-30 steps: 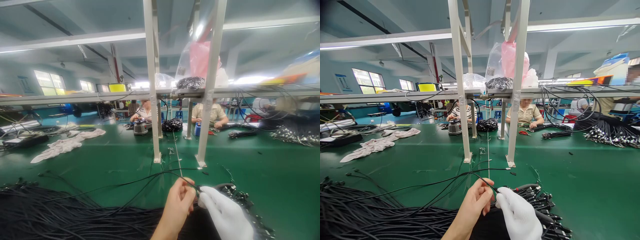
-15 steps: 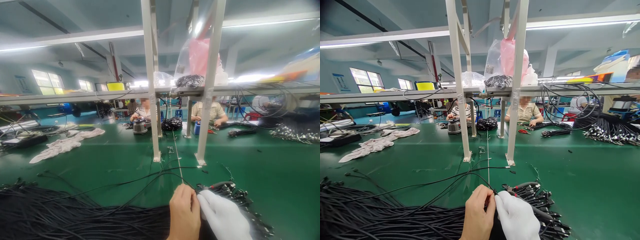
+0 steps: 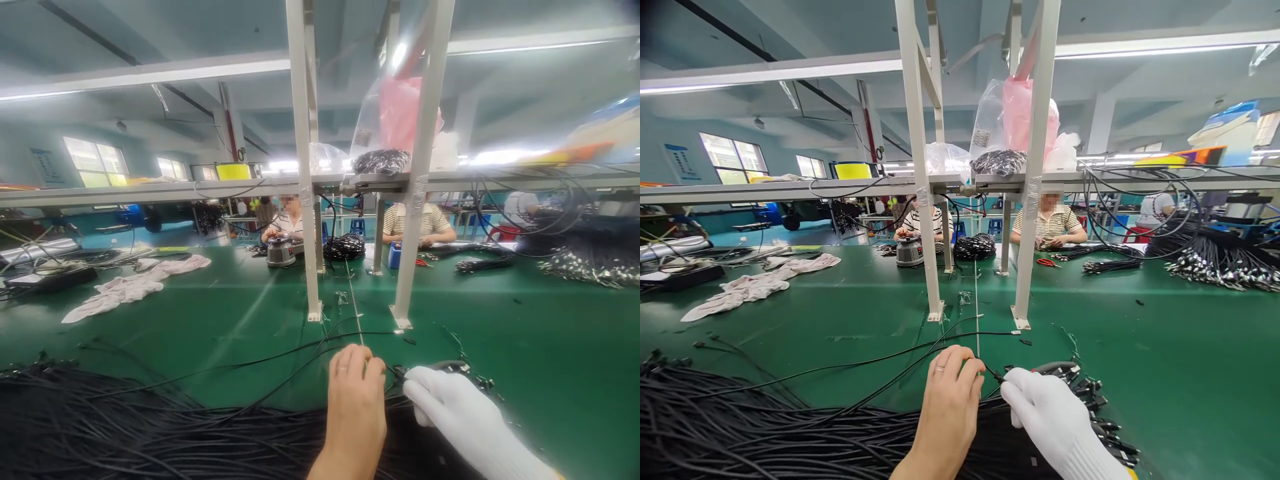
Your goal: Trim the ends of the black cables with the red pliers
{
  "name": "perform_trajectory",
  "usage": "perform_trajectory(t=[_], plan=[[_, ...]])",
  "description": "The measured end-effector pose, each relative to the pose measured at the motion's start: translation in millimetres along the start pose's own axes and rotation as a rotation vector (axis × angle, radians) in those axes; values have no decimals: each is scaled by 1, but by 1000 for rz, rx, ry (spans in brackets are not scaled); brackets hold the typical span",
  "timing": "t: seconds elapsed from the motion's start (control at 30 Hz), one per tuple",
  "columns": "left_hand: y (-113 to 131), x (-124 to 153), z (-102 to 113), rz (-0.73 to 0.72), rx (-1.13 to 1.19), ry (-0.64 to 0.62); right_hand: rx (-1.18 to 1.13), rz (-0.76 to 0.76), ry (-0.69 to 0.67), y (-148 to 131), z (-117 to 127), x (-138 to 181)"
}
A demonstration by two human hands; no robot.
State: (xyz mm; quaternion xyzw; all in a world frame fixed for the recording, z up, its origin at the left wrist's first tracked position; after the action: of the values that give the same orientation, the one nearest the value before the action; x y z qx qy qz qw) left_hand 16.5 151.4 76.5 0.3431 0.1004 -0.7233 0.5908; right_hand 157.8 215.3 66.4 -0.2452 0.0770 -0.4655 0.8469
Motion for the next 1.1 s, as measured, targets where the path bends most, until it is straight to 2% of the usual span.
perform_trajectory(t=[0.1,0.27,0.33,0.5,0.6,0.77,0.83,0.9,1.0,1.03,1.1], plan=[[-4,-1,1,-19,9,-49,104,48,27,5,-3,-2],[-8,0,-17,-5,110,-406,165,78,43,7,-6,-5],[-5,0,-19,19,225,-470,116,102,47,7,-3,-3],[0,-4,-11,139,647,-479,-261,267,4,5,3,1],[-1,-5,-9,189,792,-502,-536,310,-31,7,-4,-5],[-2,-4,-12,256,910,-504,-619,305,-35,5,-17,-13],[-4,-3,-15,310,928,-469,-505,252,86,7,-14,-11],[-6,-3,-19,365,926,-447,-247,237,349,8,-6,-5],[-5,-2,-20,364,906,-479,219,424,777,-1,1,10],[-4,-2,-19,350,893,-497,340,496,863,-5,0,13],[-2,-2,-17,326,846,-530,527,544,938,-11,-3,17]])
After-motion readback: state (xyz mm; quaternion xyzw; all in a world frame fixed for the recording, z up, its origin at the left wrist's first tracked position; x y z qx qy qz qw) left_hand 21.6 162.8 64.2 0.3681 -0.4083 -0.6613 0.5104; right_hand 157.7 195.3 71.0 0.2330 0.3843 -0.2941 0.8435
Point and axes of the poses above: each hand's wrist, its own x-axis away from the middle knuckle, its own z-axis out of the back of the hand, y = z × x, the point moved 4 cm from there along -x, towards the middle knuckle, and after that the axes turned 10 degrees about -y, right-handed, at the moved point
